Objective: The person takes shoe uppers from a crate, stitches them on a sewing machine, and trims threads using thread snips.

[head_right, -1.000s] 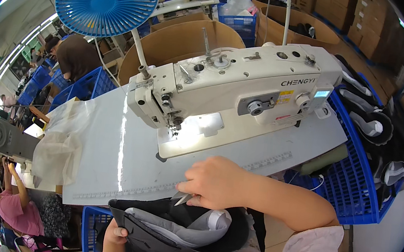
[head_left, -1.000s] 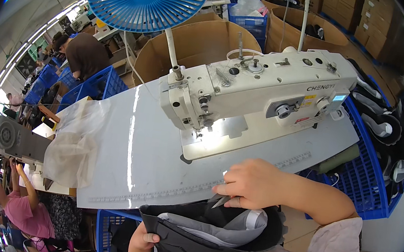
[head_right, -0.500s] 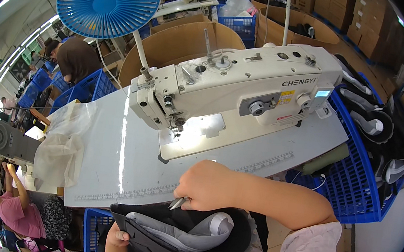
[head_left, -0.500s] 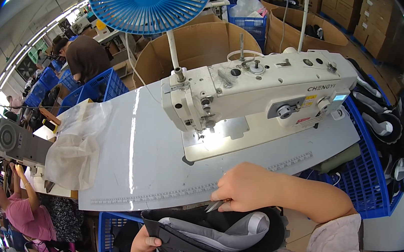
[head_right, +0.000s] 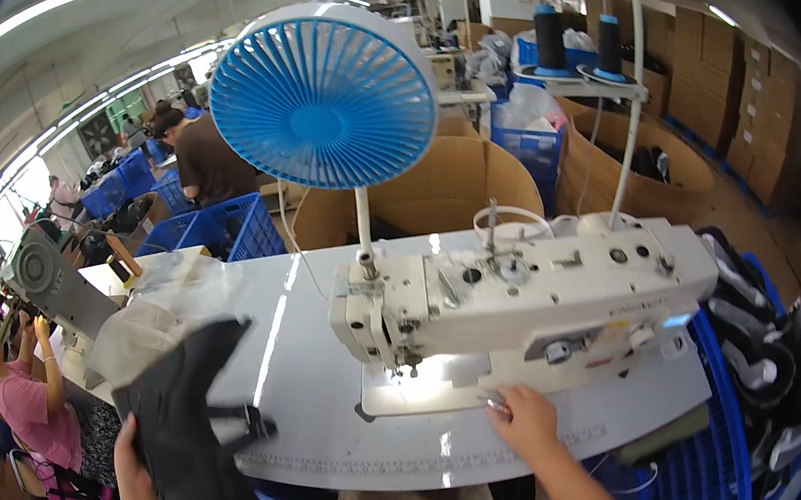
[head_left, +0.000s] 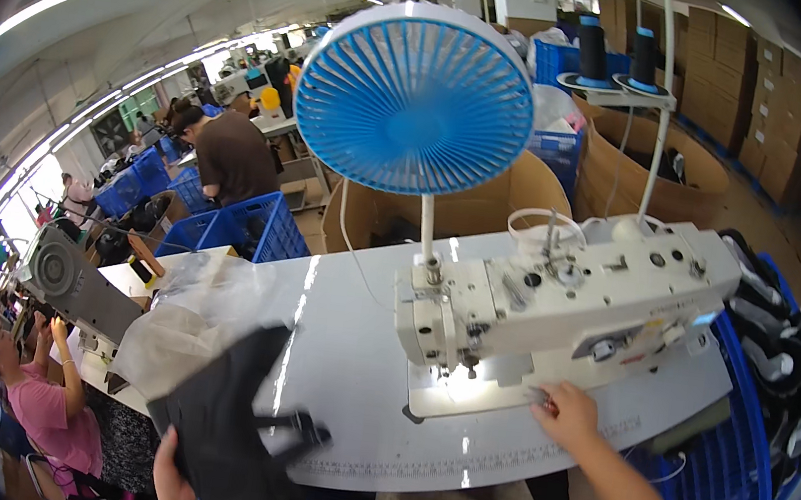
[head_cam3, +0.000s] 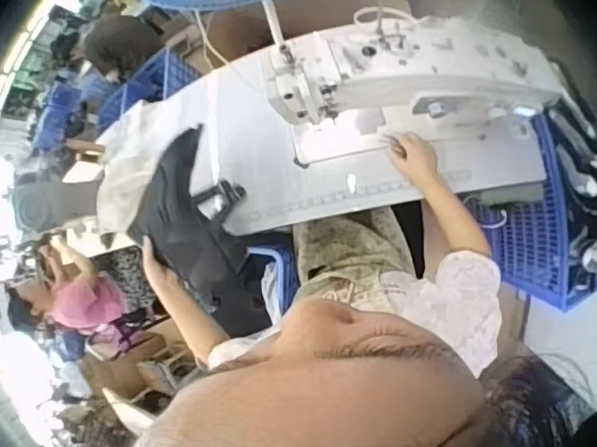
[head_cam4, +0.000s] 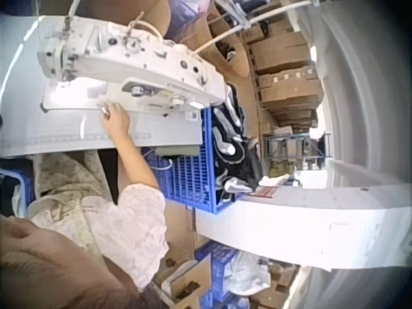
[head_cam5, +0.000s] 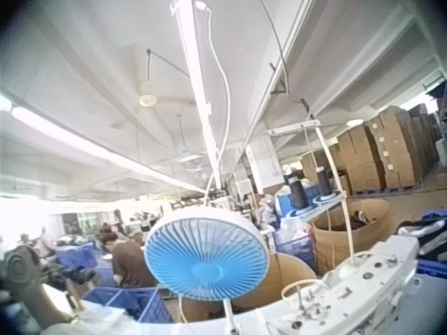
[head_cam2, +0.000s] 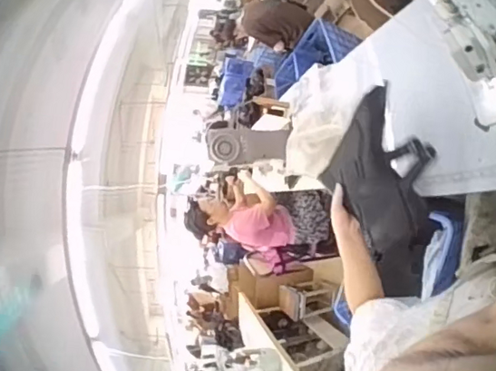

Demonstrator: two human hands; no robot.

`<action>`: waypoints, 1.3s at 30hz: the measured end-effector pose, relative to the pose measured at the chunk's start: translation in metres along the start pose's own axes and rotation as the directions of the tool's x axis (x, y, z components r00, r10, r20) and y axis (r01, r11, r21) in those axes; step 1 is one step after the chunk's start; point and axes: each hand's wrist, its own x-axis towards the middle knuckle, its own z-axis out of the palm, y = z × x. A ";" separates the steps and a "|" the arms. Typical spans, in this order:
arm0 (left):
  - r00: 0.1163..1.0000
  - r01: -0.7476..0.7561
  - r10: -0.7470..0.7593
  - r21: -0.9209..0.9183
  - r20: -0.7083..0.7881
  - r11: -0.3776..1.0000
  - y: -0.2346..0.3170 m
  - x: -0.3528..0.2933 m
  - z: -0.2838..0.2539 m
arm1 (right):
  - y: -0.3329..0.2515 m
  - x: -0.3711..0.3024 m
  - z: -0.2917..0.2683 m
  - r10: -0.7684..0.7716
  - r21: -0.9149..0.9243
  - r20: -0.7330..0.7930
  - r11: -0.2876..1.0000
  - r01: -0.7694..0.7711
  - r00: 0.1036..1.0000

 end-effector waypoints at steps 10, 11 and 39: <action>0.999 0.043 -0.039 -0.124 0.037 0.991 -0.126 0.351 0.144 | -0.008 -0.001 -0.001 -0.068 -0.084 -0.055 0.995 0.063 0.996; 0.998 0.011 -0.019 -0.129 -0.056 0.992 -0.134 0.378 0.146 | -0.011 0.003 0.000 -0.084 -0.034 -0.017 0.996 0.083 0.996; 0.818 -0.546 -0.038 0.796 0.574 0.260 -0.272 0.128 0.188 | -0.010 0.006 0.007 -0.113 -0.269 -0.224 0.962 0.050 0.968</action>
